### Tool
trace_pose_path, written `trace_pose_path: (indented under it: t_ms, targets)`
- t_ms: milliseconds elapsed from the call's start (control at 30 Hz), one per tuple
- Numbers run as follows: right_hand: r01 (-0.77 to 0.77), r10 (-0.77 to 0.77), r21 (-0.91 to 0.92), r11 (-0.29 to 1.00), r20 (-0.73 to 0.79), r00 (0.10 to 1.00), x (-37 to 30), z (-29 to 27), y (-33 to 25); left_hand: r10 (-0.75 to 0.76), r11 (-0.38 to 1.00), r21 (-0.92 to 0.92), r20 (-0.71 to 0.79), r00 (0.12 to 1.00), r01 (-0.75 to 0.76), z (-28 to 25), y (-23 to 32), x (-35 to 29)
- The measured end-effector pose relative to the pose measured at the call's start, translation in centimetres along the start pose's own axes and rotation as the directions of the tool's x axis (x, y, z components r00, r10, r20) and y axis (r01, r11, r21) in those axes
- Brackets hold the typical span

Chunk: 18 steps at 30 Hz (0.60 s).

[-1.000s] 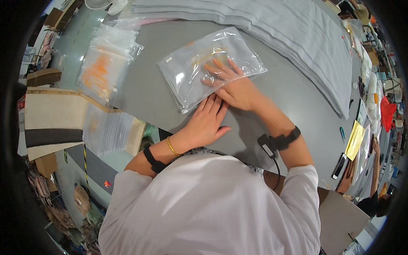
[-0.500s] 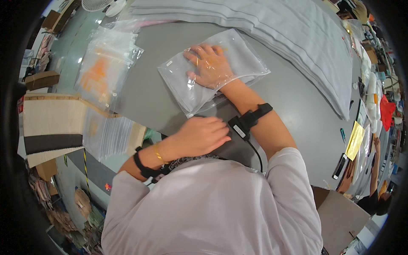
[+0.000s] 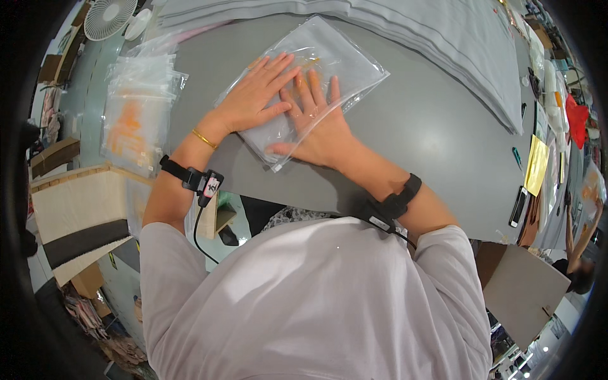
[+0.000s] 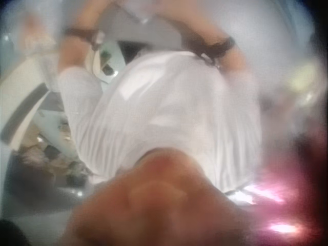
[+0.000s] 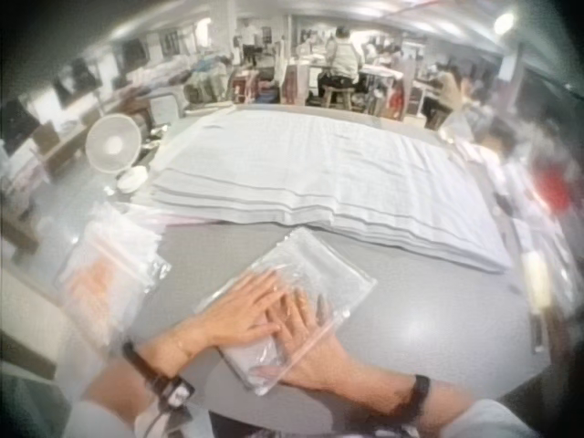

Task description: The person repeatedly folds light gray garments on a table and places each folded item into a clear plastic bag. The person then stacks the packaged items on a nearby surface. The process is repeated multiple times with consistent folding and bagging.

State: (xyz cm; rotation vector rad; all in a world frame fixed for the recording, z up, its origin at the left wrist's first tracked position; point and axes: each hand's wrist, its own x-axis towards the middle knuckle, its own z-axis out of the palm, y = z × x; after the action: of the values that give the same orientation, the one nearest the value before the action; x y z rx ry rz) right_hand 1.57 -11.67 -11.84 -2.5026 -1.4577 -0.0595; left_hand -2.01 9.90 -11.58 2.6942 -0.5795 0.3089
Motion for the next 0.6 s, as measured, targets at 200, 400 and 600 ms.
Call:
trace_pose_path:
  t_ms: [200,400,600]
  targets:
    - [0.082,-0.081,0.038,0.996,-0.037,0.996,-1.9,-1.7,-0.3,-0.047,0.997,0.063,0.065,0.997,0.043,0.6,2.4,-0.1]
    - [-0.089,0.079,0.167,0.982,0.07,0.994,-6.1,-7.7,7.2,-0.11,0.975,0.204,0.1,0.989,0.088,1.0,4.1,0.0]
    - [0.019,-0.003,0.082,0.996,-0.185,0.983,-2.9,-2.4,13.5,-0.024,0.997,0.081,0.158,0.987,0.012,-2.0,8.1,-0.8]
